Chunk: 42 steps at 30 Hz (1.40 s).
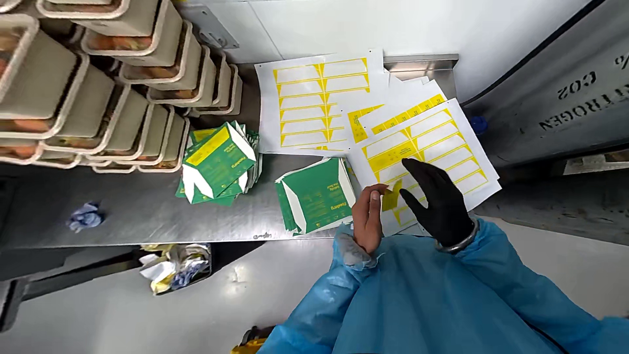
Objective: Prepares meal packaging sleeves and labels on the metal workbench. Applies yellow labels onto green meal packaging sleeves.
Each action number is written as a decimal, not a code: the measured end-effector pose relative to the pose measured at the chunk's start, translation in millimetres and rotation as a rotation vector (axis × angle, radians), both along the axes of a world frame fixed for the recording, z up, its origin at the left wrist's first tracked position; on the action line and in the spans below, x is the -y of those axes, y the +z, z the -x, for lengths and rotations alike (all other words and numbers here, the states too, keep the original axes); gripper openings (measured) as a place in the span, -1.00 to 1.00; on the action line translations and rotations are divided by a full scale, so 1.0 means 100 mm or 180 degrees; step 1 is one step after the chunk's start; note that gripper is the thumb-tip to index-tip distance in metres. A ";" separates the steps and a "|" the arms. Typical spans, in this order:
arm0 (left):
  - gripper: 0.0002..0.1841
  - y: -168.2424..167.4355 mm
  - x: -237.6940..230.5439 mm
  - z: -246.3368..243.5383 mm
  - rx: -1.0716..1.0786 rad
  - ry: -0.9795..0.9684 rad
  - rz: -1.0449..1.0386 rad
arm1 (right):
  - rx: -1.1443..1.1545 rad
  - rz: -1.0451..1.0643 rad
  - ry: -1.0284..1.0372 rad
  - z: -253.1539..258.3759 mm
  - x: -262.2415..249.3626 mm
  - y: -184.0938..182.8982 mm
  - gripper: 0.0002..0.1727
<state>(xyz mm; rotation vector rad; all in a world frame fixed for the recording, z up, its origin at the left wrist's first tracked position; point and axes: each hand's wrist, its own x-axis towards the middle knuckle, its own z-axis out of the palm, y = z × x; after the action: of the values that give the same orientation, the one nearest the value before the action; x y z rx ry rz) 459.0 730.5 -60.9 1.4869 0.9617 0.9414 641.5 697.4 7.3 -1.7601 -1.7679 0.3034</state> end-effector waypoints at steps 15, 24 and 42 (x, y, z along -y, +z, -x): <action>-0.03 0.12 -0.28 0.98 0.0665 0.0818 0.0846 | -0.1385 0.0269 -0.0768 0.72 -0.41 0.14 -0.87; -0.40 0.00 -0.50 1.19 0.0686 0.1618 0.1187 | -0.2022 0.0395 -0.0769 1.10 -0.69 0.01 -0.91; -0.34 -0.74 -1.11 1.53 -0.1507 0.2611 0.1181 | -0.0556 0.1673 -0.1015 1.51 -1.59 -1.27 -0.73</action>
<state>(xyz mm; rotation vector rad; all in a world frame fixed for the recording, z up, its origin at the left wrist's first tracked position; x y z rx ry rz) 306.1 841.1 -135.2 0.9953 2.0641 0.8964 490.8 856.4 -120.0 -2.2603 -1.3290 0.8137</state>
